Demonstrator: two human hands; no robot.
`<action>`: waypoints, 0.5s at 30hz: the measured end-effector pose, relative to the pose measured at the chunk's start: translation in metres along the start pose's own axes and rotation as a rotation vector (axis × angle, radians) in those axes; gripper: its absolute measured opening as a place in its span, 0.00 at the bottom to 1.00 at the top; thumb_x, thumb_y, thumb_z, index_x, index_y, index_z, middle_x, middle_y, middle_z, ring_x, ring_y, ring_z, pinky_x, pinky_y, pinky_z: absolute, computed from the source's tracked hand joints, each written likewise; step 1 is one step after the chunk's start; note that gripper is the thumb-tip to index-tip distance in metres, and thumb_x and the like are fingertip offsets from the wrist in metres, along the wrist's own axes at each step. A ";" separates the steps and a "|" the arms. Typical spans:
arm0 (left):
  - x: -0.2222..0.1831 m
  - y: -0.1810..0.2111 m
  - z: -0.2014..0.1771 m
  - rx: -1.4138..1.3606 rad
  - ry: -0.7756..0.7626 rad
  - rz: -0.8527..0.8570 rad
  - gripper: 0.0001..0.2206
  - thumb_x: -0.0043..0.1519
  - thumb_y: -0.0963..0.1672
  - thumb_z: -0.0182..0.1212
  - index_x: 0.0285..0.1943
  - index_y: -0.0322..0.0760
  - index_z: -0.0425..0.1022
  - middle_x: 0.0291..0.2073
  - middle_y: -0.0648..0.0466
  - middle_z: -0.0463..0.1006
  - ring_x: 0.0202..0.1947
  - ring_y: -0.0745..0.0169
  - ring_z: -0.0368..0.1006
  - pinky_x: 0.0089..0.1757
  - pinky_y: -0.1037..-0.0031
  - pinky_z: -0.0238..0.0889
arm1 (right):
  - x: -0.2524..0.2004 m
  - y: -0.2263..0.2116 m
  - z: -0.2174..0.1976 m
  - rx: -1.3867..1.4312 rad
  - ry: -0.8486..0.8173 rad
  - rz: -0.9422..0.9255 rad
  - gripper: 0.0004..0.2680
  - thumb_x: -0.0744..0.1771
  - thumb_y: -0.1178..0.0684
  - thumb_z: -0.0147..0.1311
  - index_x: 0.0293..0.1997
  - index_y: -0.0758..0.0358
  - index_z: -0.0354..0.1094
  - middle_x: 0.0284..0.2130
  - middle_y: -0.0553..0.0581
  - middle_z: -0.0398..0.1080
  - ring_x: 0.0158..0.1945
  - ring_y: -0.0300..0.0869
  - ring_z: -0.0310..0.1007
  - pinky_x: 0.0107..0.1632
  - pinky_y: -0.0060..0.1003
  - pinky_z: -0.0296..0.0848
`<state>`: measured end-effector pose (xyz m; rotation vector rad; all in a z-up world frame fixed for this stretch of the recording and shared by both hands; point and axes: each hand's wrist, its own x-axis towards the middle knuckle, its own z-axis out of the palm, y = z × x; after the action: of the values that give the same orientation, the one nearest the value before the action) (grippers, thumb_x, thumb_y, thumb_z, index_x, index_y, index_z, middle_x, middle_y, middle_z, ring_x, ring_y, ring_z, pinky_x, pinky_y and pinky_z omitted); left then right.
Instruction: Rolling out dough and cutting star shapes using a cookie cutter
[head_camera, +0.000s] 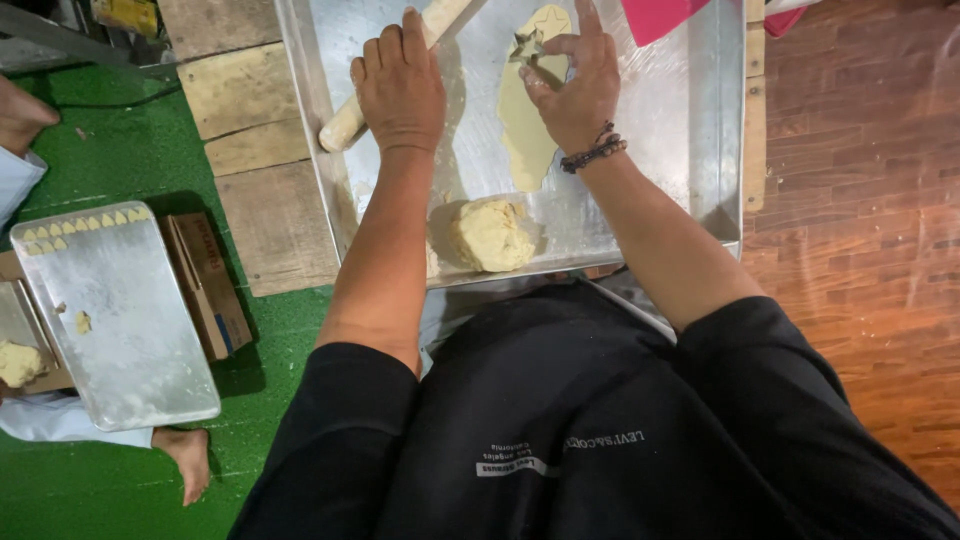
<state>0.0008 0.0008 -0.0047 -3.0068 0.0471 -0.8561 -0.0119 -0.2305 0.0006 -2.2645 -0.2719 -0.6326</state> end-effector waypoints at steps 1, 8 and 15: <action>0.000 0.000 -0.001 0.007 0.007 0.003 0.25 0.62 0.48 0.72 0.65 0.41 0.65 0.46 0.56 0.73 0.40 0.57 0.66 0.46 0.65 0.60 | 0.001 -0.004 -0.002 -0.001 -0.018 0.031 0.38 0.61 0.57 0.80 0.74 0.54 0.48 0.41 0.43 0.77 0.46 0.37 0.70 0.53 0.31 0.74; 0.000 0.000 -0.002 -0.016 0.007 -0.003 0.24 0.63 0.48 0.70 0.65 0.41 0.66 0.46 0.56 0.72 0.41 0.57 0.66 0.46 0.65 0.60 | 0.001 -0.003 -0.003 0.009 -0.025 0.052 0.38 0.61 0.58 0.81 0.73 0.52 0.48 0.42 0.44 0.78 0.43 0.36 0.71 0.49 0.30 0.75; 0.002 0.001 -0.004 0.002 -0.004 -0.009 0.23 0.62 0.47 0.70 0.64 0.41 0.67 0.44 0.57 0.73 0.40 0.58 0.67 0.46 0.66 0.60 | 0.001 -0.006 -0.003 0.050 0.001 0.032 0.36 0.61 0.59 0.80 0.72 0.55 0.51 0.41 0.45 0.76 0.46 0.37 0.73 0.52 0.31 0.75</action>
<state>0.0009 -0.0002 -0.0002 -3.0095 0.0330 -0.8503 -0.0143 -0.2284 0.0062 -2.2160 -0.2480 -0.6036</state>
